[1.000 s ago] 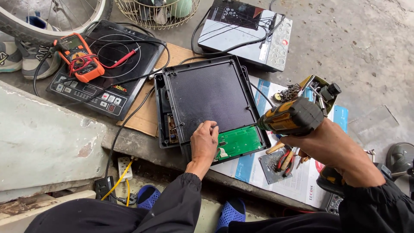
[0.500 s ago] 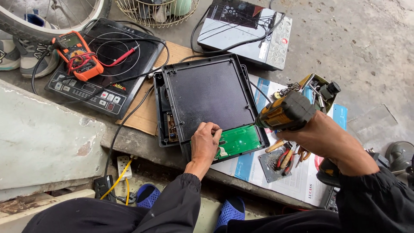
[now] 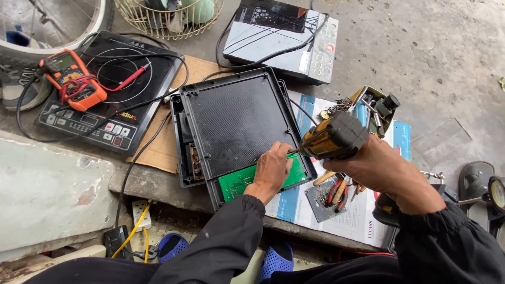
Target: Disassembling, inspecting, and cleaning the internal components of an induction cooktop housing.
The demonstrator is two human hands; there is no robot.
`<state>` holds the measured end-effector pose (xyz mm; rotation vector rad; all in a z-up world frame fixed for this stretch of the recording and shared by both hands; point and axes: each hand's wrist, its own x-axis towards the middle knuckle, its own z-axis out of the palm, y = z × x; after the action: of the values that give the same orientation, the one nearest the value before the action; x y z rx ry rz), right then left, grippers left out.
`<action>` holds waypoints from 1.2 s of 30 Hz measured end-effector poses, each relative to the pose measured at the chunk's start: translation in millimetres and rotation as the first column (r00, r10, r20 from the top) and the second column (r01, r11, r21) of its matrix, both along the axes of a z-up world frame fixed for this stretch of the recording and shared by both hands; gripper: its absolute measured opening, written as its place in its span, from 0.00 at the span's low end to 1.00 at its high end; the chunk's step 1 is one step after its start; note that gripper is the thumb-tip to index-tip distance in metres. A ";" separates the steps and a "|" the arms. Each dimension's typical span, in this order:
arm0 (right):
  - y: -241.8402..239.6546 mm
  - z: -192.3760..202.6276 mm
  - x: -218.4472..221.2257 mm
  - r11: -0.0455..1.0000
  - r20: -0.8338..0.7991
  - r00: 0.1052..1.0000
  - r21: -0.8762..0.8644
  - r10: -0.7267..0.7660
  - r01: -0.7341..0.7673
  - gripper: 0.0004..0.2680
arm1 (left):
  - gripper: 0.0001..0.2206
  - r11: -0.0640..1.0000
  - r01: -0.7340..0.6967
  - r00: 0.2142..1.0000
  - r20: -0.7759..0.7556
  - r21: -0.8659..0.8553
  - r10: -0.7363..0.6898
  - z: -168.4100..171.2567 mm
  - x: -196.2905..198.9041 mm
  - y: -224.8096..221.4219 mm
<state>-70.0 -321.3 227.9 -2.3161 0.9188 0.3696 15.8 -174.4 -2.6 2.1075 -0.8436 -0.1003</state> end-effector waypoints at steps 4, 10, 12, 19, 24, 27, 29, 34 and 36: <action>7.8 12.1 -6.9 0.999 -0.045 0.998 0.030 0.042 -0.040 0.22 | 0.13 0.994 0.090 0.995 0.023 0.063 -0.092 -12.1 11.1 -9.6; 8.7 17.5 -5.1 0.997 -0.025 0.998 0.048 0.058 -0.056 0.21 | 0.08 0.991 0.116 0.993 -0.011 0.061 -0.116 -21.6 19.0 -13.2; 6.6 17.4 -3.1 0.997 -0.015 0.998 0.045 0.062 -0.062 0.21 | 0.07 0.992 0.111 0.993 -0.051 0.063 -0.108 -24.9 20.7 -14.1; 4.2 19.7 -11.2 0.999 -0.021 1.000 0.038 0.018 -0.018 0.21 | 0.05 0.993 0.108 0.992 0.062 0.052 -0.111 -20.2 17.1 -14.5; 8.3 47.3 -27.0 0.997 -0.154 0.986 -0.002 -0.071 0.071 0.22 | 0.05 0.997 0.040 0.988 0.148 0.067 -0.050 -20.5 13.8 -18.0; 8.5 48.5 -41.1 0.990 -0.260 0.957 0.015 -0.130 0.138 0.20 | 0.06 0.998 -0.014 0.994 0.105 -0.066 0.021 -1.9 13.5 -9.7; 10.8 47.6 -45.3 0.989 -0.276 0.952 0.029 -0.132 0.145 0.20 | 0.07 0.997 -0.066 0.996 0.049 -0.044 0.068 4.7 20.2 8.4; 9.5 42.6 -54.1 0.989 -0.303 0.945 0.041 -0.126 0.145 0.19 | 0.10 0.954 -0.301 0.953 -0.044 0.022 0.301 -0.7 37.6 69.8; 5.7 37.3 -56.9 0.987 -0.282 0.951 0.066 -0.124 0.148 0.20 | 0.08 0.903 -0.430 0.896 -0.113 0.015 0.429 -5.2 42.6 92.9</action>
<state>-126.9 -315.6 265.2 -2.1405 1.1669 0.6746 58.3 -81.6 -7.8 2.2056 -0.2939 0.0194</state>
